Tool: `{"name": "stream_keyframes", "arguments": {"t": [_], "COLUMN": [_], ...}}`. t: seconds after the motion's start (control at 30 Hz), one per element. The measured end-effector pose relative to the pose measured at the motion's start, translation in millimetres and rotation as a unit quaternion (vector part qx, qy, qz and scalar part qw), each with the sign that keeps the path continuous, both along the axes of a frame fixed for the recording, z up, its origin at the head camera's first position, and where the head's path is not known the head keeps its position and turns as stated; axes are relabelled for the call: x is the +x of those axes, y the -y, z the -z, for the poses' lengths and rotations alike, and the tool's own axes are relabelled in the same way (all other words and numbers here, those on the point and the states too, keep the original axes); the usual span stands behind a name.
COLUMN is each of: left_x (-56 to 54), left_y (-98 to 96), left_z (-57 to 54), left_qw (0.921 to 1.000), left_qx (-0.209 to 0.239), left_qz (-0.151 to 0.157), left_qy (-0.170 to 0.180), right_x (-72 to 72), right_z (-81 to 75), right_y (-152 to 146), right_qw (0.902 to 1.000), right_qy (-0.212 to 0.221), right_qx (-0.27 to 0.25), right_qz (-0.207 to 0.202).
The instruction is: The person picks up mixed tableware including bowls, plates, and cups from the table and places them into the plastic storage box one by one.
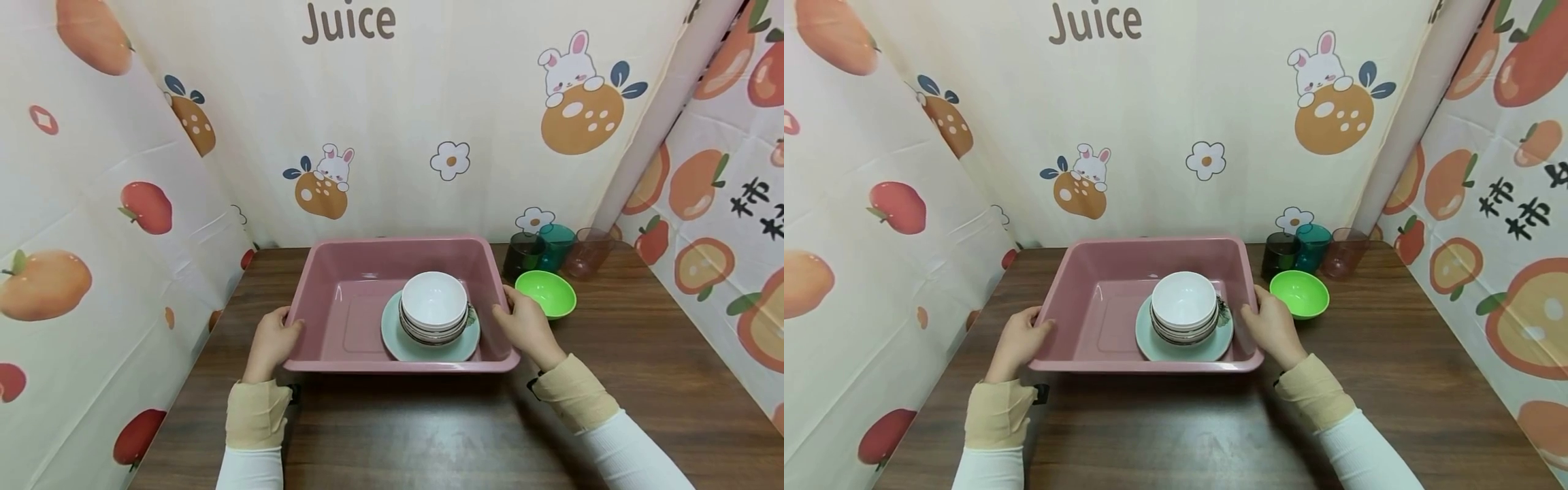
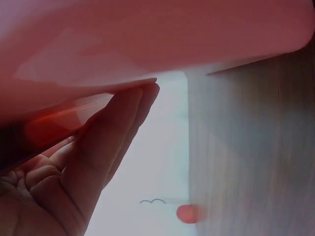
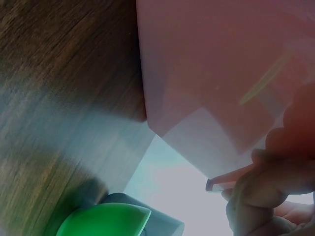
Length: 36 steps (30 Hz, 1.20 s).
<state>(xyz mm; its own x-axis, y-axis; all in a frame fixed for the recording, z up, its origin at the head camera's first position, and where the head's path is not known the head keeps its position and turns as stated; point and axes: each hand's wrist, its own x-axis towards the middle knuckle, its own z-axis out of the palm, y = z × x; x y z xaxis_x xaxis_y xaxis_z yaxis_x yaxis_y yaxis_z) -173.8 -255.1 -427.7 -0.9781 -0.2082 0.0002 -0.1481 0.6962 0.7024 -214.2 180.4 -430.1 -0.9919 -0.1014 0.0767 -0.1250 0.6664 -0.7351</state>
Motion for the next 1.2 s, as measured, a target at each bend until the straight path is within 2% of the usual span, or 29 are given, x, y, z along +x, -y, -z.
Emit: {"name": "stream_keyframes", "arguments": {"t": [0.27,0.43,0.63,0.87,1.03,1.2], "left_x": [-0.4,-0.4,-0.1,1.7,2.1,2.1], "left_y": [-2.3,-2.9,-2.4,-2.8,-2.9,-2.4], "left_z": [-0.6,0.8,0.6,-1.9,-3.0,-2.4], "left_qw": [1.0,1.0,1.0,1.0,1.0,1.0], "left_qx": [-0.002,-0.003,-0.003,-0.007,-0.007,-0.008], "left_qz": [-0.001,-0.001,-0.001,-0.001,0.0,0.0], "left_qy": [-0.003,-0.006,-0.004,0.0,-0.001,-0.001], "right_x": [0.6,-1.3,-6.0,-12.8,-22.4,-33.2], "right_z": [-2.0,-4.8,-14.5,-21.3,-18.5,-6.9], "right_y": [-5,-12,-29,-54,-72,-90], "right_qw": [0.9999,0.9998,0.9995,0.9954,0.9945,0.9937], "right_qy": [0.012,0.002,-0.009,-0.066,-0.052,-0.031], "right_qx": [0.0,0.016,-0.016,0.013,0.005,0.019], "right_qz": [-0.005,0.008,0.027,0.068,0.09,0.106]}}
